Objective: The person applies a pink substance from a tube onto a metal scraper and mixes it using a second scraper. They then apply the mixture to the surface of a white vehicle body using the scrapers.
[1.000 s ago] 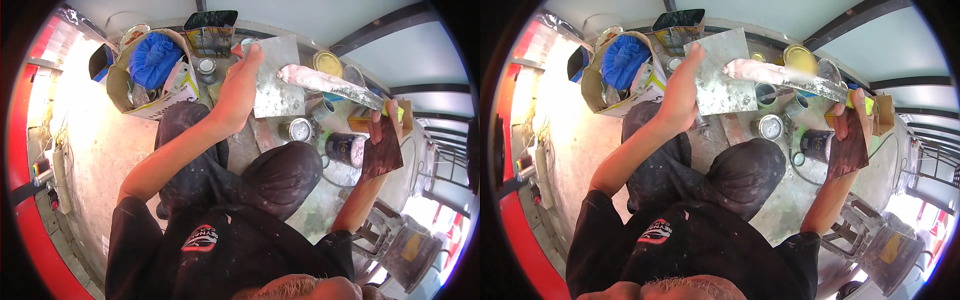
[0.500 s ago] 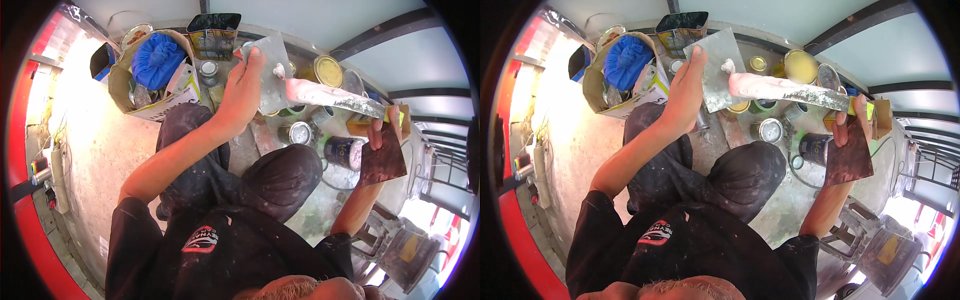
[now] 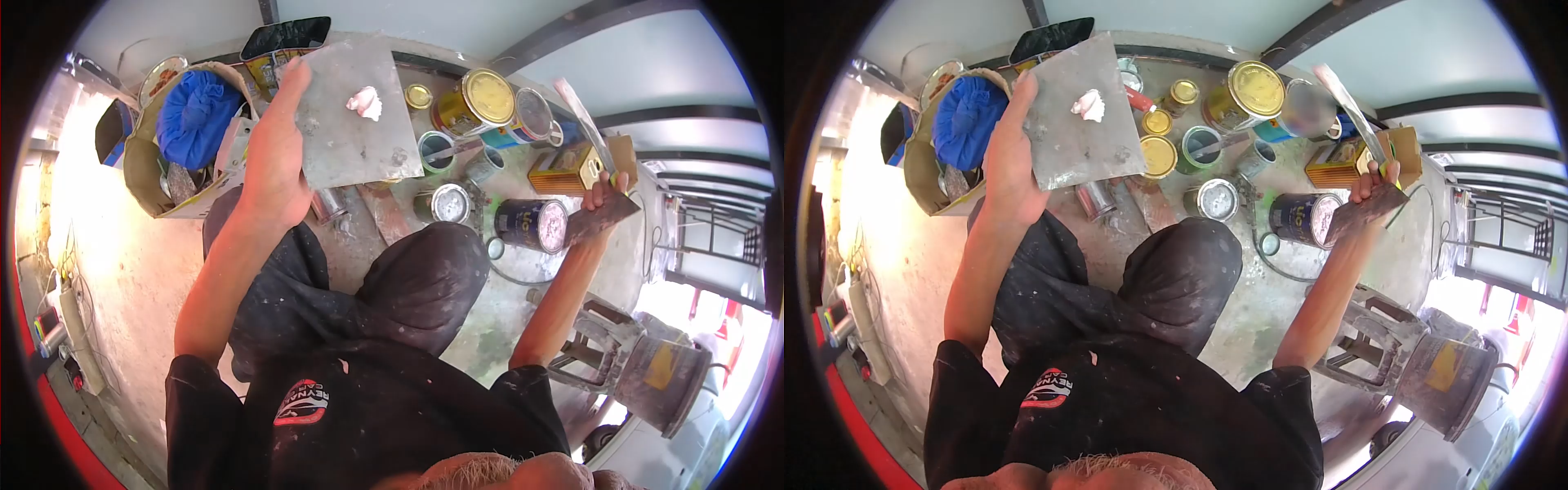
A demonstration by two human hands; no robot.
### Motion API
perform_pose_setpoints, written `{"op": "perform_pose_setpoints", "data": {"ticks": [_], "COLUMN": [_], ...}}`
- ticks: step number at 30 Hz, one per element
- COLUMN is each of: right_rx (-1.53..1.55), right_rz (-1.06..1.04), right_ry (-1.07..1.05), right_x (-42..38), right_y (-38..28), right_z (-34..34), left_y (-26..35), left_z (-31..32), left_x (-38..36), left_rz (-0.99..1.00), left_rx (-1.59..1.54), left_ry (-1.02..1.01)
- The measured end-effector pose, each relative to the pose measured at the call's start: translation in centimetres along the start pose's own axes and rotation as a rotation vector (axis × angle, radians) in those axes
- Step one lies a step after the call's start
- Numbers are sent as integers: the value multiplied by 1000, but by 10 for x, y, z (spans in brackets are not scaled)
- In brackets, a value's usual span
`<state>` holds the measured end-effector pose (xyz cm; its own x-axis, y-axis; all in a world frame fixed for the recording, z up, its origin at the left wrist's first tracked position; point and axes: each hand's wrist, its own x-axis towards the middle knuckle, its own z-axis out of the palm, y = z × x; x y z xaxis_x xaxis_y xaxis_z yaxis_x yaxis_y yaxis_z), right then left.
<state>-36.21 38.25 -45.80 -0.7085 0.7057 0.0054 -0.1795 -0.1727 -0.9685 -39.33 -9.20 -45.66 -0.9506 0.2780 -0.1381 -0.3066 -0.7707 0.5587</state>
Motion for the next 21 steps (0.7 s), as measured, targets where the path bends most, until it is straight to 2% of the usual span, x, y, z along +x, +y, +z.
{"op": "perform_pose_setpoints", "data": {"ticks": [1,4,7,8,11,12,13,15,17,19,21], "right_rx": [-66,-224,-5,6,-169,-345,-339,-193,-531,-799,-965], "right_rz": [-33,1,81,156,242,182,95,-307,-423,-415,-539], "right_ry": [76,124,280,109,-149,-14,72,22,-247,-534,-713], "right_x": [20,75,130,156,158,141,143,99,29,-20,-27], "right_y": [15,53,112,135,148,145,158,176,159,162,208], "right_z": [-14,-30,-26,-46,-34,-6,5,51,122,173,209], "left_y": [2,13,25,28,40,46,50,55,56,53,50], "left_z": [1,4,8,8,5,5,3,-10,-18,-20,-22], "left_x": [0,-3,-4,-3,0,-1,-1,4,6,14,19], "left_rz": [24,50,72,125,251,276,300,345,375,373,367], "left_rx": [28,41,68,64,39,20,6,-1,24,63,69], "left_ry": [10,19,20,41,115,142,171,205,234,235,240]}}
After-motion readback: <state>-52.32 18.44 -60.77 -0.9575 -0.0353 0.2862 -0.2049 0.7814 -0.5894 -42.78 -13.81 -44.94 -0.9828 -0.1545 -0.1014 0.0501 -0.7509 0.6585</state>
